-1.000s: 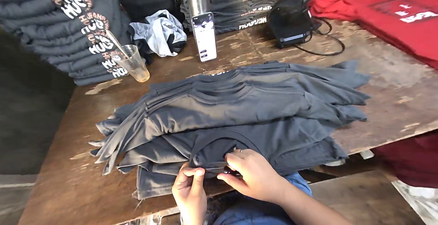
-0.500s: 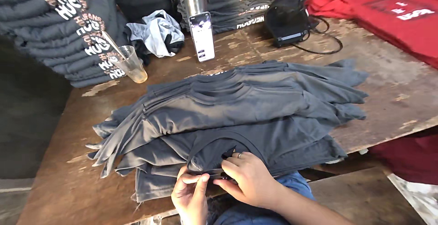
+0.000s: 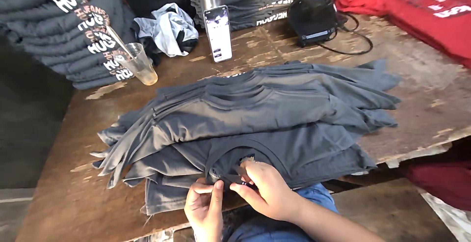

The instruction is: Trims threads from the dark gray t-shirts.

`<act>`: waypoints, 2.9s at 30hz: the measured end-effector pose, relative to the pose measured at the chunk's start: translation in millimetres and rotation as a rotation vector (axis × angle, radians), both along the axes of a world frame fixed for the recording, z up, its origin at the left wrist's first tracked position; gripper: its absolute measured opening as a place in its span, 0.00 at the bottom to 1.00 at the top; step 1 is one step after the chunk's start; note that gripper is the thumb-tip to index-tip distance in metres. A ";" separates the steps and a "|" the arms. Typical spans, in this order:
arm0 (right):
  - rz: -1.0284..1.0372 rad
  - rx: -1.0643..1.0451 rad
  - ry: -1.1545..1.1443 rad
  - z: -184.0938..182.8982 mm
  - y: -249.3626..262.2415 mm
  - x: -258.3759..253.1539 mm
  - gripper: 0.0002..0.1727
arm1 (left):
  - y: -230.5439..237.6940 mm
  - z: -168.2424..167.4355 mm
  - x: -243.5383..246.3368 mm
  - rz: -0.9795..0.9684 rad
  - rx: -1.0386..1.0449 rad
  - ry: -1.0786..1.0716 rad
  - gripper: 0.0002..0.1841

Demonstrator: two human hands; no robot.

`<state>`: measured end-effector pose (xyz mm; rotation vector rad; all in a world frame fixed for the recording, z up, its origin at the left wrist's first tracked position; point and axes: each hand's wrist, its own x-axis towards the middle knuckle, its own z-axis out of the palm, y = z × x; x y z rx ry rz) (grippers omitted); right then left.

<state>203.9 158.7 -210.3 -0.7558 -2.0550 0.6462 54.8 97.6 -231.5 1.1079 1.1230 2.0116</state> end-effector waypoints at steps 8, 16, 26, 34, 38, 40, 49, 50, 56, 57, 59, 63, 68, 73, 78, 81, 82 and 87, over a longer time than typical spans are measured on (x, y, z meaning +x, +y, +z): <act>0.453 -0.290 0.275 11.4 8.8 -18.1 0.21 | -32.6 33.9 -41.9 -0.040 0.029 0.761 0.04; 0.218 -0.317 0.453 -8.3 7.6 -24.4 0.11 | -41.6 68.9 -71.3 -0.455 -0.368 1.091 0.24; 0.266 -0.480 0.566 -13.9 12.0 -15.9 0.06 | 6.4 22.9 -12.9 0.256 -0.276 1.331 0.29; 0.262 -0.570 0.636 -12.2 11.1 -16.6 0.06 | 9.9 14.4 -24.0 0.154 -0.087 1.090 0.19; 0.245 -0.663 0.680 -8.3 11.7 -13.5 0.07 | 0.3 20.0 -41.7 -0.307 0.021 0.725 0.12; 0.241 -0.730 0.704 -4.2 12.9 -11.0 0.07 | -5.7 32.6 -50.1 -0.589 0.061 0.612 0.10; 0.265 -0.730 0.645 -6.5 10.8 -8.5 0.07 | 0.8 27.7 -35.8 -0.012 -0.271 1.139 0.29; 0.268 -0.632 0.586 -6.8 8.4 -4.6 0.07 | 2.3 23.1 -32.5 0.035 -0.258 1.185 0.28; 0.100 -0.028 -0.048 15.5 18.5 96.9 0.13 | 0.5 20.0 -45.2 -0.012 -0.199 1.144 0.15; 0.001 0.025 -0.186 15.8 21.7 119.1 0.12 | 0.3 20.4 -49.0 -0.008 -0.200 1.153 0.16; -0.177 0.074 -0.337 5.6 28.8 155.0 0.10 | -0.1 22.3 -54.5 -0.009 -0.218 1.194 0.18; -0.356 0.108 -0.272 -7.3 42.0 188.6 0.09 | 6.4 28.8 -59.9 0.022 -0.231 1.227 0.21; -0.609 0.242 -0.164 30.4 78.9 179.6 0.16 | 53.4 64.5 -86.5 0.220 -0.170 1.335 0.24; -0.675 0.159 -0.351 19.8 130.5 156.3 0.06 | 89.5 56.6 -107.1 0.173 -0.505 1.412 0.32; -0.650 0.248 -0.194 6.2 89.2 163.5 0.10 | 54.1 56.2 -42.8 0.086 -0.178 1.376 0.22; -0.477 0.026 -0.158 -11.6 52.4 167.1 0.18 | 34.8 35.6 15.0 -0.333 -0.138 1.364 0.31; -0.431 -0.034 -0.148 -17.6 43.5 168.2 0.18 | 31.4 26.6 32.3 -0.398 -0.096 1.388 0.33; -0.407 -0.169 -0.089 -7.5 6.1 172.8 0.20 | 32.1 21.7 73.9 -0.605 -0.035 1.107 0.35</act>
